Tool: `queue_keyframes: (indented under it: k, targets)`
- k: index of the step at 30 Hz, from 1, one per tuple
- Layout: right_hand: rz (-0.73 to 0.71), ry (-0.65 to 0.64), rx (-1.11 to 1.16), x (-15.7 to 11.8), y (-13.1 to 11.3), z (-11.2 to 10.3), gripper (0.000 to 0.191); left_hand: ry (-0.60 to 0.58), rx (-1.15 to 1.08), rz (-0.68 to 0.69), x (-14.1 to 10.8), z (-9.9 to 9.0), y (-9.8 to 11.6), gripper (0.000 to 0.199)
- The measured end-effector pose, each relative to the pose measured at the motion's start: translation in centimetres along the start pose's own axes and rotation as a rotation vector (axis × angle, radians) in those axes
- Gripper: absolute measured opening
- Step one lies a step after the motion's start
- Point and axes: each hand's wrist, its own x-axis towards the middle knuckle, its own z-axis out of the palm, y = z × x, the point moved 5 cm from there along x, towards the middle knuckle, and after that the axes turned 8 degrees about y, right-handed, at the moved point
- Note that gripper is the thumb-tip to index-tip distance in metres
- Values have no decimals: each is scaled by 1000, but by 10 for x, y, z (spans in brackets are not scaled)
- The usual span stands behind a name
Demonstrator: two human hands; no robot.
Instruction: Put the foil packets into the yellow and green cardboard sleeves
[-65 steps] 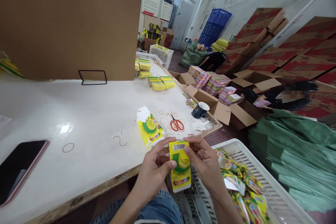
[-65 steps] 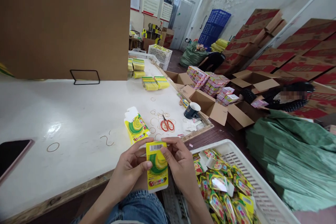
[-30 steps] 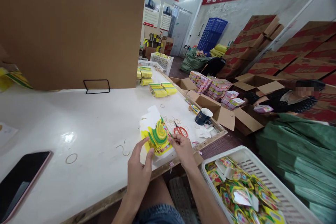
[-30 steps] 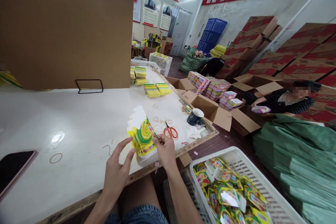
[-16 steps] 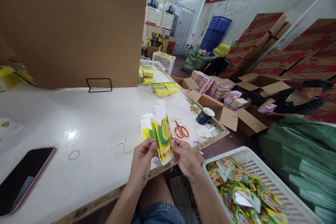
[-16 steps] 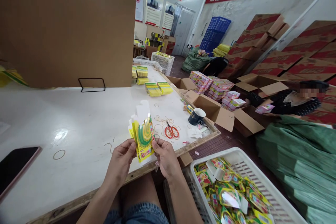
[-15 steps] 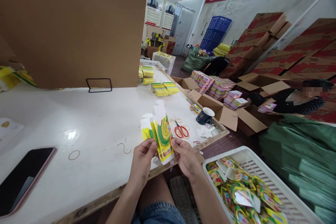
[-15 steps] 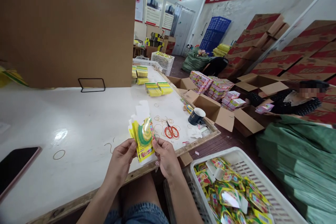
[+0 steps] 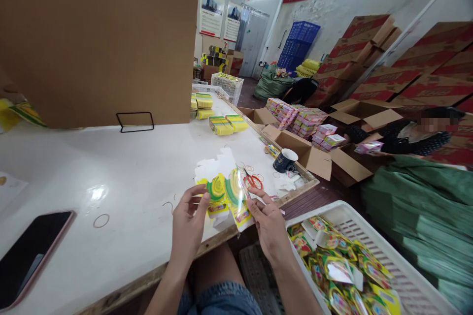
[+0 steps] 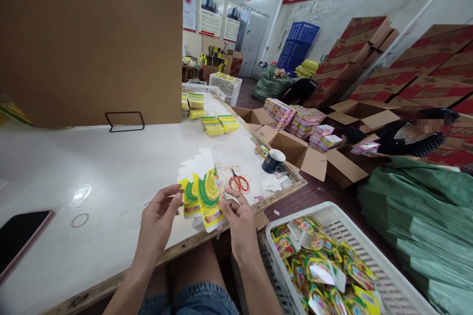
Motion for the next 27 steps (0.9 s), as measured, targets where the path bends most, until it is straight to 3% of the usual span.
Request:
queue_keyframes:
  k: [3,5,9,13,21,24,27]
  targets:
    - [111,-76,49,-17,1,11,38,-337,-341,-143,-18,20,7,42]
    - [141,-105,63,-24,1,14,36,-413,-462,-209,-26,26,11,46]
    - [107,-126,41,-32,2,14,28,-417,-585,-310,-35,33,9,45]
    - [85,-175,19,-40,8,16,30,-402,-570,-373,-45,36,1,32]
    - [307,-391,81,-55,3,26,32,-654,-689,-383,-52,32,9,38]
    - [276,-370,19,-55,4,25,35,-656,-691,-341,-49,30,8,37]
    - [116,-263,-124,-48,5,20,35,-594,-667,-329,-46,28,3,36]
